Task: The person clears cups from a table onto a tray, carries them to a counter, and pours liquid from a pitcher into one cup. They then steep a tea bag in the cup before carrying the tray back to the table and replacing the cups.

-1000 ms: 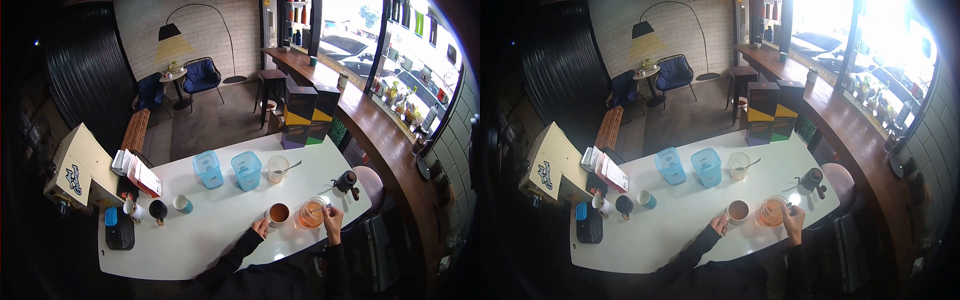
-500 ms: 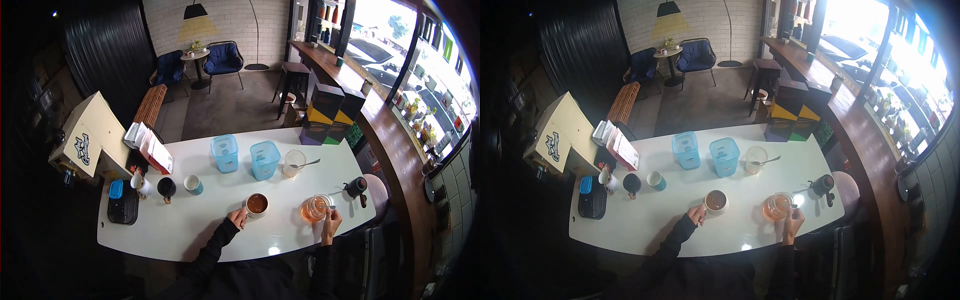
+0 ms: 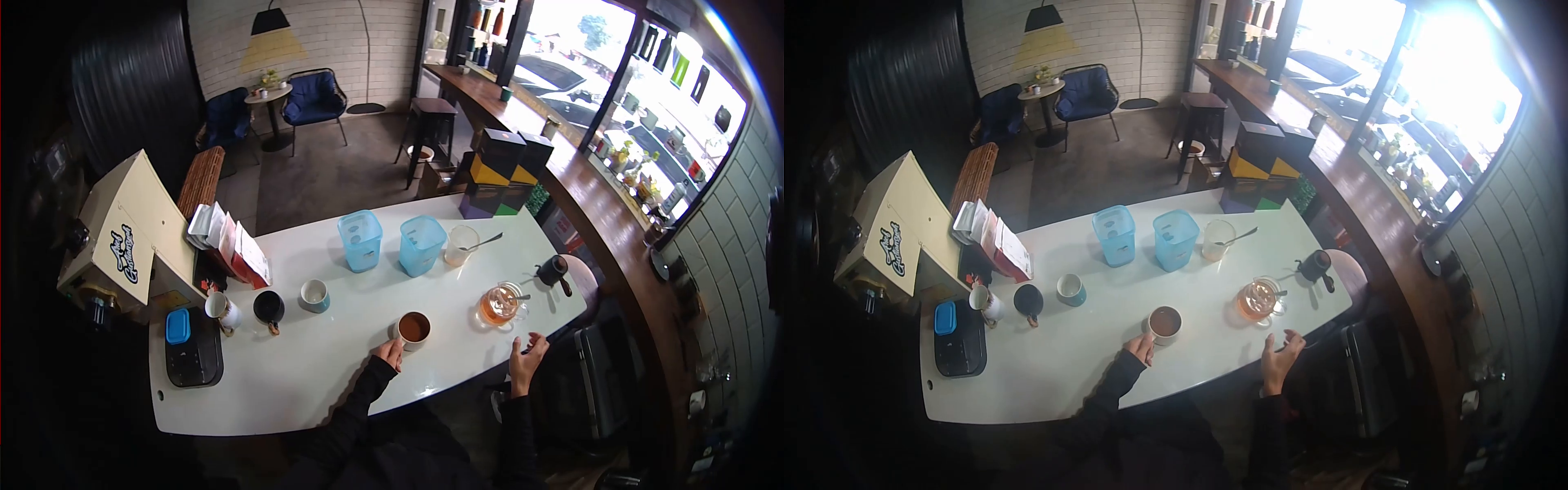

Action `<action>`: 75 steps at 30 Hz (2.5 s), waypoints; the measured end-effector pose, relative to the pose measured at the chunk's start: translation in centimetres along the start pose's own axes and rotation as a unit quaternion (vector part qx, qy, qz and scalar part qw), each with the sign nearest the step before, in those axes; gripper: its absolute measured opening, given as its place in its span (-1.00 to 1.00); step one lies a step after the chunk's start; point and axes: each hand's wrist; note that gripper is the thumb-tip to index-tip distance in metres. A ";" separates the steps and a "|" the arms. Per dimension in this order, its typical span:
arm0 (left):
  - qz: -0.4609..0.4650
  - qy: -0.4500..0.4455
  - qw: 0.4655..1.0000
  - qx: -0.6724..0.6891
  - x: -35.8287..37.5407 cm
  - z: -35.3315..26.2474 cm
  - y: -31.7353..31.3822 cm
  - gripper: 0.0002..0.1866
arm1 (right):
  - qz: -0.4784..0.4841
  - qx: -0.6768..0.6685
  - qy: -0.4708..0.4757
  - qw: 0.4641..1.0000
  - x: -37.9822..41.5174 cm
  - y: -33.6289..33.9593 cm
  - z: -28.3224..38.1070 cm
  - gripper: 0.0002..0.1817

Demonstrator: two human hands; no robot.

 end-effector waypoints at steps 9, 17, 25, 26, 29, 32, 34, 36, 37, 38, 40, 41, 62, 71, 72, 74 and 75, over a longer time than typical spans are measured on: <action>-0.086 0.019 0.996 0.000 -1.8 1.0 -2.5 -0.58 | 0.144 -0.139 -0.008 0.980 5.2 -1.0 3.2 -0.77; -0.158 0.030 0.986 0.049 2.5 0.1 -1.0 -0.66 | 0.424 -0.275 -0.032 0.862 4.6 -7.8 4.0 -0.91; -0.382 -0.006 0.915 0.127 11.5 -0.5 -2.4 -0.70 | 0.678 -0.282 -0.063 0.676 5.4 -9.6 3.9 -0.85; -0.413 -0.015 0.897 0.155 12.6 -0.3 -2.9 -0.69 | 0.703 -0.288 -0.067 0.647 5.8 -9.6 4.2 -0.84; -0.466 -0.055 0.854 0.224 16.1 1.6 -4.9 -0.72 | 0.763 -0.270 -0.011 0.588 7.1 -9.8 4.9 -0.84; -0.472 -0.156 0.798 0.339 19.6 3.4 -6.5 -0.73 | 0.804 -0.258 0.024 0.535 9.1 -9.9 5.9 -0.83; -0.524 -0.173 0.720 0.422 22.4 4.0 -7.9 -0.69 | 0.838 -0.262 0.042 0.476 11.2 -9.8 6.9 -0.85; -0.549 -0.224 0.674 0.441 26.0 5.2 -9.7 -0.66 | 0.867 -0.274 0.025 0.415 13.8 -9.1 8.1 -0.89; -0.567 -0.253 0.637 0.457 27.6 4.8 -10.9 -0.65 | 0.884 -0.262 0.024 0.386 14.9 -8.1 9.5 -0.89; -0.581 -0.282 0.600 0.472 29.3 4.8 -12.3 -0.64 | 0.900 -0.255 0.045 0.351 16.5 -7.3 10.0 -0.89; -0.617 -0.339 0.537 0.464 32.8 5.6 -15.4 -0.63 | 0.927 -0.243 0.064 0.278 19.9 -5.4 10.4 -0.88; -0.652 -0.343 0.478 0.477 34.4 6.2 -17.1 -0.62 | 0.936 -0.241 0.083 0.242 21.7 -3.9 10.7 -0.87; -0.841 -0.189 0.233 0.451 46.9 26.0 -51.3 -0.47 | 0.979 0.197 -0.044 -0.035 54.6 23.7 -9.4 -0.59; -0.829 0.151 0.344 0.414 41.9 39.4 -57.4 -0.42 | 0.985 0.150 -0.089 0.003 55.5 20.8 -10.8 -0.73; -0.823 0.192 0.344 0.408 41.4 40.6 -58.1 -0.41 | 0.984 0.127 -0.123 -0.006 54.1 21.4 -9.4 -0.75; -0.808 0.223 0.362 0.407 41.0 40.4 -59.1 -0.42 | 0.987 0.118 -0.102 0.043 53.3 20.9 -8.6 -0.77; -0.794 0.251 0.376 0.406 41.6 40.0 -59.3 -0.43 | 0.987 0.111 -0.077 0.090 53.2 20.5 -8.4 -0.79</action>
Point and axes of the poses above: each hand's wrist, its own x-axis away from the middle knuckle, its own y-axis out of the back of the hand, z = x × y, and after that the axes turned 6 degrees about -x, right-handed
